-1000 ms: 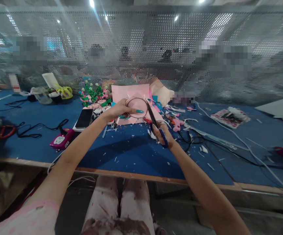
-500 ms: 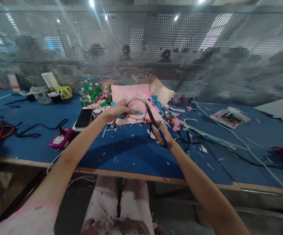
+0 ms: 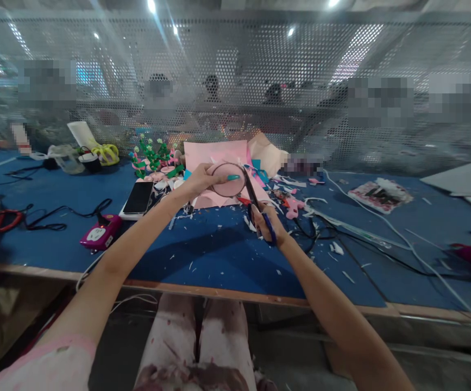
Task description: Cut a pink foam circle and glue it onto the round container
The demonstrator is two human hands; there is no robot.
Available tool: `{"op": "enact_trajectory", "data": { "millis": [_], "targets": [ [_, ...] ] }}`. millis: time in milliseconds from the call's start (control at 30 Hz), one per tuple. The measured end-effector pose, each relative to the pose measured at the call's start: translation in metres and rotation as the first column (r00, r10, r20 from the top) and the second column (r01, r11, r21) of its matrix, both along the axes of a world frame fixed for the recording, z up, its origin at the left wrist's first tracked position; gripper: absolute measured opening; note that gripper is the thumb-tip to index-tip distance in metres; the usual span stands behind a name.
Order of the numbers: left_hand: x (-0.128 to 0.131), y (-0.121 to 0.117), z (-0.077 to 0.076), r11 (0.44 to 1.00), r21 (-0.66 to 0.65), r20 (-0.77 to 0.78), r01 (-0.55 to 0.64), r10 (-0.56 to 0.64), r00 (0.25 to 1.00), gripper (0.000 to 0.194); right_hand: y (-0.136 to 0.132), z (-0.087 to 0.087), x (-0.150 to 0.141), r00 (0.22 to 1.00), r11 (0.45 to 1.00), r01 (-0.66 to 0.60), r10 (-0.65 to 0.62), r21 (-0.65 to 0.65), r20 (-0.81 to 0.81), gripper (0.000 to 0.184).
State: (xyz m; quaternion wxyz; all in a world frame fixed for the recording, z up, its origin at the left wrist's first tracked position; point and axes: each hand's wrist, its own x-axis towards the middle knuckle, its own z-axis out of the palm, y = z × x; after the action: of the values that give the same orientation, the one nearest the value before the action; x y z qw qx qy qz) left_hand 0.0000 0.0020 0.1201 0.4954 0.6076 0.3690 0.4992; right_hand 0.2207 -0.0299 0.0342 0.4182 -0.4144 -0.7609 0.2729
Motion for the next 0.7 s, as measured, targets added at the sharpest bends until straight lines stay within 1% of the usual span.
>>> {"op": "enact_trajectory", "data": {
  "millis": [100, 267, 467, 567, 700],
  "targets": [
    [0.002, -0.002, 0.003, 0.999, 0.038, 0.033, 0.001, -0.002, 0.999, 0.033, -0.002, 0.0, -0.002, 0.999, 0.999, -0.036, 0.035, -0.021, -0.036, 0.056],
    [0.0, -0.005, 0.008, 0.997, 0.073, 0.027, -0.012, 0.01, 1.0, 0.027, -0.007, 0.006, -0.006, 0.989, 0.99, -0.119, 0.111, -0.079, -0.098, 0.055],
    [-0.003, -0.001, 0.009, 0.997, 0.077, 0.023, 0.014, -0.016, 1.0, 0.029, -0.012, 0.014, -0.009, 0.99, 0.99, -0.101, 0.09, -0.1, -0.113, 0.058],
    [-0.004, 0.001, 0.007, 0.994, 0.106, 0.013, 0.011, -0.013, 1.0, 0.033, -0.011, 0.012, -0.008, 0.986, 0.989, -0.109, 0.096, -0.097, -0.133, 0.057],
    [-0.004, 0.002, 0.006, 0.993, 0.12, -0.007, 0.001, 0.0, 1.0, 0.036, -0.008, 0.006, -0.005, 0.989, 0.99, -0.105, 0.094, -0.092, -0.115, 0.053]
  ]
}}
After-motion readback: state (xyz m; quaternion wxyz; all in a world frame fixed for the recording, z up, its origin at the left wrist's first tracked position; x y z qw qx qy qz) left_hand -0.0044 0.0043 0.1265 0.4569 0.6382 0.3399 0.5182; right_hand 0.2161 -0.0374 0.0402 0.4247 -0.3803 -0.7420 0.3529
